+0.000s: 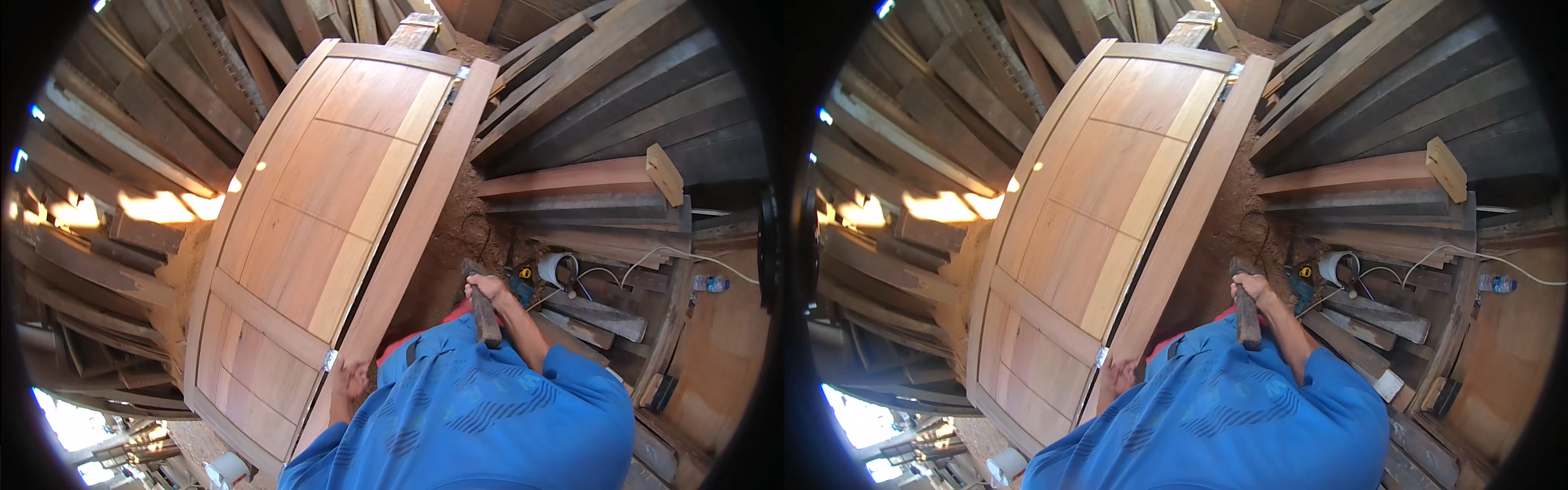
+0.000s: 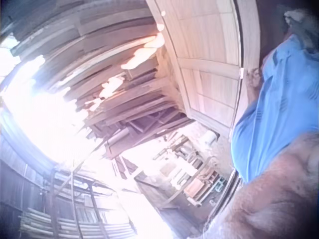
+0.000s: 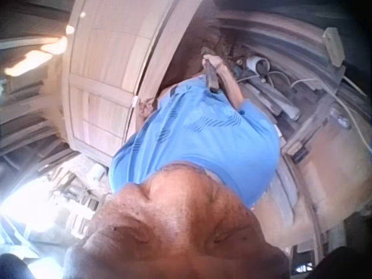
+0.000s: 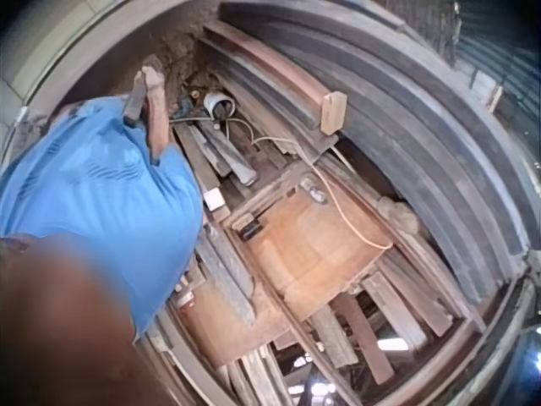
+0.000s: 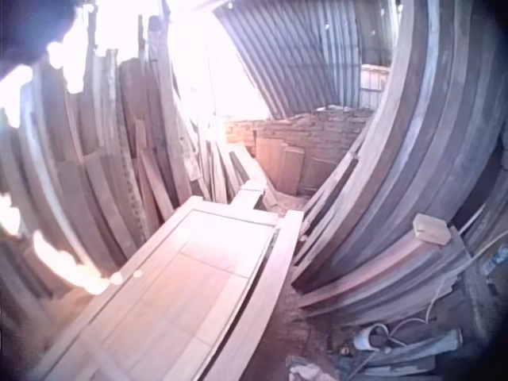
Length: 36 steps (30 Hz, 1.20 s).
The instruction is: The person assembles a wooden door by fitting a long wooden strip into a groove on the door frame. They use a mallet to tap the strip into place, ensuring a tight fit. The person repeatedly checks the alignment and taps the strip along its length.
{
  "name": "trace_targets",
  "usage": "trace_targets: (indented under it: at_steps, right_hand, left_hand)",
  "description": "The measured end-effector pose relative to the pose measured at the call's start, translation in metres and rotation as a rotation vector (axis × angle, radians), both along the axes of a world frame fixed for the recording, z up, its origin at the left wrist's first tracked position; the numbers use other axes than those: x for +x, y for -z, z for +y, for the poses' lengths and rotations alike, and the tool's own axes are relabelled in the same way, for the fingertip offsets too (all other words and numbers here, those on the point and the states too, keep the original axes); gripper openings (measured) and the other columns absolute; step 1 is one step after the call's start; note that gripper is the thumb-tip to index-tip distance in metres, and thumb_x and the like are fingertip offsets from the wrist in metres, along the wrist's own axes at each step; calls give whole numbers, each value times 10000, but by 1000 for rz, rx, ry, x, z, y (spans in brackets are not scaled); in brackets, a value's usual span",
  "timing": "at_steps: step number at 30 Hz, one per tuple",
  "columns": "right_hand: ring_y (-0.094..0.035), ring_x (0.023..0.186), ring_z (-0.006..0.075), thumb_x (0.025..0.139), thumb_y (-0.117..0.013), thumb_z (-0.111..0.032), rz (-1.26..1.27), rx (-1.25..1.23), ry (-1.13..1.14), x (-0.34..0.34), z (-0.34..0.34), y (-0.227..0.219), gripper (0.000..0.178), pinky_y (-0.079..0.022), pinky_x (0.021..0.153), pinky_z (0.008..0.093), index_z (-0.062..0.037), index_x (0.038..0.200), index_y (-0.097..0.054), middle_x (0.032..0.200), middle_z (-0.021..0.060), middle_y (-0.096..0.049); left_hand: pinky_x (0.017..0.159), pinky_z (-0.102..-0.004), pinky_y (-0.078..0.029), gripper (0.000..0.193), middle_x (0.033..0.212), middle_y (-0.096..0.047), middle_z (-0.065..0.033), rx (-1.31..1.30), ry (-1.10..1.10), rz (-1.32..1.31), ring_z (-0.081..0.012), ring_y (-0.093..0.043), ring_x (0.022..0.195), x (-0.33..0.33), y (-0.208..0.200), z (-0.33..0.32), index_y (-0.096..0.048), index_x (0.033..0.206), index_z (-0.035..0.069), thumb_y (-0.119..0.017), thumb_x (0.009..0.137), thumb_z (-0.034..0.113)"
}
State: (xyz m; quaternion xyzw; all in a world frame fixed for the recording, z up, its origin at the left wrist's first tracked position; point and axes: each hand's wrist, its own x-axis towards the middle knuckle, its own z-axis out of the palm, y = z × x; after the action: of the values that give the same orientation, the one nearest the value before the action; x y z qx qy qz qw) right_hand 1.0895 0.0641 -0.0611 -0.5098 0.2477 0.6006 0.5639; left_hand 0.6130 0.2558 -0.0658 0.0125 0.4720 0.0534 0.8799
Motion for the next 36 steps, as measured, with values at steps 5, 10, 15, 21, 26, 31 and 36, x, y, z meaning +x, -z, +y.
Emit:
trace_targets:
  at_steps: [5, 10, 15, 21, 26, 31, 36]
  right_hand:
    - [-608, 556, 199, 899, -625, -171, -149, -15, 238, 91, -28, -11, 163, -518, 495, 363, -37, 818, -581, 673, 70, -601]
    - [-569, 513, 190, 932, -598, -281, -144, 25, 379, 151, -56, 24, 263, -512, 492, 328, -63, 785, -589, 653, 50, -585]
    - [-563, 494, 218, 943, -538, -302, -210, 74, 295, 196, -67, 37, 341, -508, 493, 385, -77, 691, -585, 616, 66, -578]
    - [-586, 555, 228, 911, -543, -267, -31, -58, 530, 233, -30, 35, 264, -498, 499, 365, -80, 725, -570, 632, 74, -584]
    - [-564, 563, 192, 894, -569, -204, -111, 17, 307, 278, 19, 26, 115, -497, 501, 363, -96, 872, -537, 681, 58, -580]
    - [-594, 585, 205, 883, -584, -192, -106, -7, 400, 323, 79, 38, 119, -518, 532, 384, -86, 885, -528, 684, 65, -587]
    - [-587, 581, 198, 871, -563, -193, -75, -30, 353, 363, 115, 59, 110, -528, 557, 391, -98, 835, -521, 673, 50, -570]
  left_hand:
    - [743, -429, -612, 723, 995, -698, -236, 7, 219, -370, -327, -715, 834, 202, -35, 36, -517, 1279, -55, -519, 939, 583]
    - [709, -436, -612, 718, 1014, -683, -269, 18, 356, -360, -353, -712, 836, 272, -29, 75, -495, 1298, -41, -512, 939, 580]
    - [716, -411, -607, 652, 1012, -693, -240, 130, 364, -368, -325, -713, 829, 341, -4, 148, -521, 1266, -7, -477, 961, 567]
    - [680, -352, -588, 561, 1018, -691, -188, 474, 359, -201, -250, -696, 749, 442, -13, 211, -552, 1208, -2, -482, 981, 507]
    - [705, -334, -557, 487, 1021, -683, -148, 948, 692, 144, -197, -662, 779, 494, -25, 234, -543, 1230, -1, -499, 992, 422]
    - [751, -319, -534, 387, 984, -697, -134, 1136, 645, 281, -164, -653, 805, 500, -25, 233, -599, 1189, -17, -567, 971, 301]
    - [824, -339, -531, 349, 1005, -705, -131, 1284, 611, 441, -214, -674, 885, 505, -17, 259, -624, 1173, -8, -616, 943, 254]
